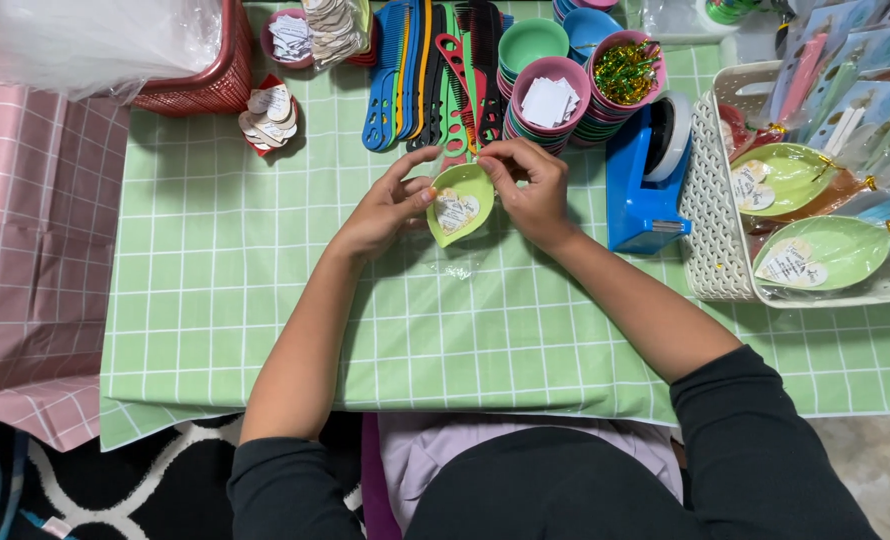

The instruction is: The person places small paper heart cutouts into leaf-shaped plastic cups, then secures the tops of the cups with small green and red plastic fasteners.

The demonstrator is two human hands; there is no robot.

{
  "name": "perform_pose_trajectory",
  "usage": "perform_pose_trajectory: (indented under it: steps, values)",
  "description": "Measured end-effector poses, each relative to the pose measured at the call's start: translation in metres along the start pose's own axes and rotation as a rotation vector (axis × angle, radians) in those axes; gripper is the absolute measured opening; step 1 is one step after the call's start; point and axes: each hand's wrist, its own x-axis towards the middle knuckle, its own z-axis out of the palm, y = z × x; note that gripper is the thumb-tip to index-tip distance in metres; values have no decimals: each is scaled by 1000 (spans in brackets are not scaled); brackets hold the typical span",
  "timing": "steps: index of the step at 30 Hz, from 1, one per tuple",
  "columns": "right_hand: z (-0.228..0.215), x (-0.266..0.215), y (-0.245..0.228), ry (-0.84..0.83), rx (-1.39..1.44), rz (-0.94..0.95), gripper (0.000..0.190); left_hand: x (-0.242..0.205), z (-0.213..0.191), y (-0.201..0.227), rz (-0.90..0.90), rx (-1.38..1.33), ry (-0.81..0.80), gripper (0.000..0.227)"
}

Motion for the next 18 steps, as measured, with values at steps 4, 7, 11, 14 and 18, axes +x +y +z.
perform_pose_trajectory:
  steps: [4, 7, 11, 14, 18]
  values:
    - [-3, 2, -9, -118, 23, -64, 12, 4, -6, -7, 43, -40, 41, 62]
    - [-3, 4, -9, -147, 48, -80, 17, 3, -3, -6, 49, -90, 61, 62]
    - [1, 1, -3, -136, 49, -56, 19, 4, -1, -7, 35, -127, 82, 60]
    - [4, 2, -4, -115, 53, -55, 13, 2, 4, -2, 40, -128, 100, 60]
    - [5, 2, -3, -92, 35, -53, 7, 2, 5, -1, 36, -123, 105, 59]
